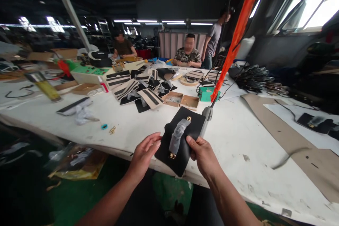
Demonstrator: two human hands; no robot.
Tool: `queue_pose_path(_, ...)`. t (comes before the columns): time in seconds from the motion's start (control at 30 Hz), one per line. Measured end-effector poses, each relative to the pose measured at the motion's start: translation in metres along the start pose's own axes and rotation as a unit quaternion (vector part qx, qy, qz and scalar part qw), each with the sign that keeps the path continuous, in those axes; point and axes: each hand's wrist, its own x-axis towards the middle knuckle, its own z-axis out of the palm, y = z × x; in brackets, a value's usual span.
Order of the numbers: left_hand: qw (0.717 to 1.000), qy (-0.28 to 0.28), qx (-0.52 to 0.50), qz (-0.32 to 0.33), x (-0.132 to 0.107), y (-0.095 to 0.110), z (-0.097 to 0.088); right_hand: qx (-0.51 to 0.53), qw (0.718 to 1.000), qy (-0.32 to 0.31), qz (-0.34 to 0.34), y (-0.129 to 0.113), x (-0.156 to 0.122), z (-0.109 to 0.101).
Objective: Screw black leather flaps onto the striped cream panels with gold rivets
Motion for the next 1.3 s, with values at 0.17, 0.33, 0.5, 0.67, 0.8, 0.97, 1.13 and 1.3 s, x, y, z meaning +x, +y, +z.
queue_pose_path(0.17,0.985,-0.088,-0.114,-0.098,0.002,0.012,-0.006,-0.094,0.987,-0.124,0.031,-0.005,-0.018,0.003)
queue_pose_path(0.33,0.960,-0.129,-0.206,-0.141,-0.005,0.019,0.007,-0.133,0.961,-0.231,0.072,-0.022,-0.029,0.017)
queue_pose_path(0.5,0.971,-0.062,-0.198,-0.122,-0.009,0.016,0.014,-0.311,0.944,0.008,-0.105,-0.011,-0.028,0.015)
queue_pose_path(0.67,0.961,0.036,-0.239,-0.136,0.002,0.022,0.015,-0.377,0.881,0.043,-0.283,0.018,-0.042,0.014)
queue_pose_path(0.8,0.939,0.077,-0.269,-0.200,0.010,0.031,0.021,-0.271,0.938,0.059,-0.208,0.024,-0.040,0.021)
queue_pose_path(0.97,0.930,0.007,-0.315,-0.188,-0.004,0.029,0.033,-0.075,0.994,0.053,-0.060,0.008,-0.026,0.031)
queue_pose_path(1.13,0.975,-0.042,-0.172,-0.137,-0.024,0.007,0.038,-0.083,0.990,0.078,-0.079,0.008,-0.021,0.033)
queue_pose_path(1.3,0.990,0.043,-0.071,-0.113,-0.020,-0.006,0.030,-0.330,0.881,0.088,-0.328,0.010,-0.026,0.024)
